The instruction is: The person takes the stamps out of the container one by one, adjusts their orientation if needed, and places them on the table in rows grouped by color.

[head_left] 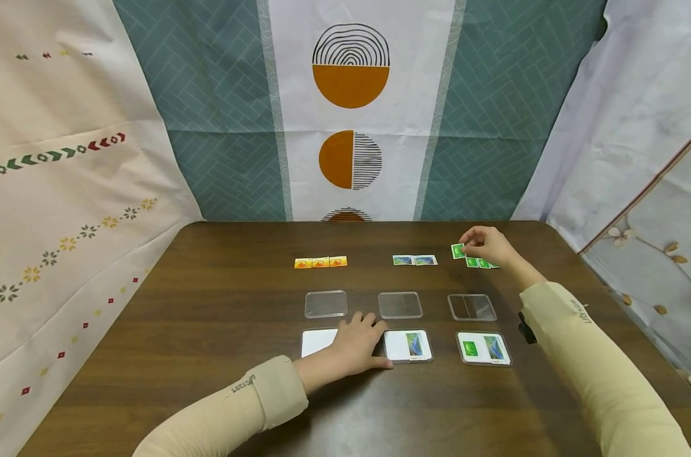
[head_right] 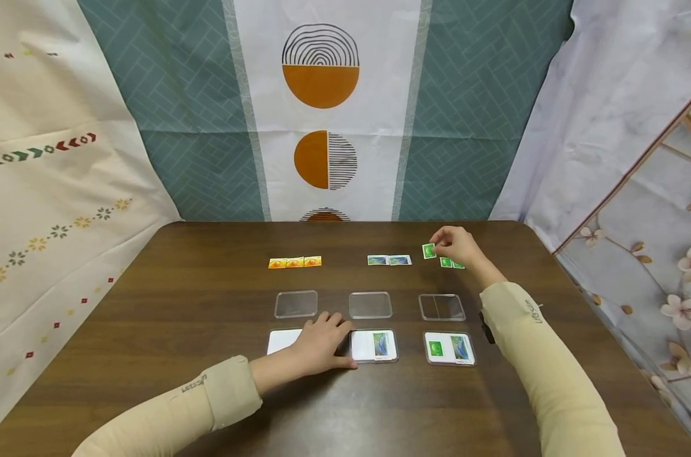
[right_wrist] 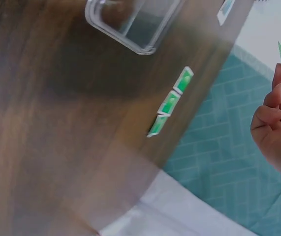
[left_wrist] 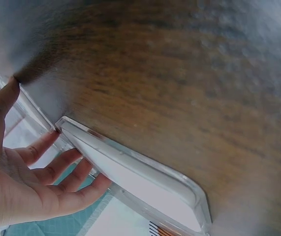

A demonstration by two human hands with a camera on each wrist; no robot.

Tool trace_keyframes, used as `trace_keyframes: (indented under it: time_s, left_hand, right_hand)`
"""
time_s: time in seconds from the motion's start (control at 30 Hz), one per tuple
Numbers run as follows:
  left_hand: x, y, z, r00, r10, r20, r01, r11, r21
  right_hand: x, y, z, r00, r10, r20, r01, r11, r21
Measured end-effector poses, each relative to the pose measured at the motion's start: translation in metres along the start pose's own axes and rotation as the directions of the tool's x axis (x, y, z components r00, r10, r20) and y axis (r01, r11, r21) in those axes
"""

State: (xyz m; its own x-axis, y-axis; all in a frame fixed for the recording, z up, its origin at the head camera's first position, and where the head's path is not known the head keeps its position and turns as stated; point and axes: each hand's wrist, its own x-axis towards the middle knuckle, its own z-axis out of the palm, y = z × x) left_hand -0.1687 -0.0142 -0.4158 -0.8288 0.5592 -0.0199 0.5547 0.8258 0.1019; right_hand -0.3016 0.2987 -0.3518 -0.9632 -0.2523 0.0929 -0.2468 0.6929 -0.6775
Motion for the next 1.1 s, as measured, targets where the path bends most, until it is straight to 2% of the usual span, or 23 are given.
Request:
trace_keyframes:
  time_s: [0.3,0.53,0.7,1.1]
  left_hand:
    - [-0.001,-0.001,0.002,1.0,-0.01,-0.002,0.01,1.0,0.007]
    - [-0.001,-0.002,0.001,1.0,-0.009,-0.006,0.009,1.0,0.004]
    - [0.0,-0.003,-0.002,1.0,-0.009,-0.007,0.009,1.0,0.007]
    - [0.001,0.0,0.0,1.0,0.001,-0.012,-0.001,1.0,0.011]
  right_hand:
    - [0.007,0.024,0.01,1.0,0.005,-0.016,-0.005,1.0,-0.017]
    - [0.014,0.038,0.012,0.998,0.054,-0.026,-0.056,0.996,-0.066]
    - [0.02,0.048,0.012,0.998,0.049,-0.048,-0.052,0.996,-0.07]
    - [0.024,0.058,0.014,0.998,0.063,-0.003,-0.063,0.993,-0.103]
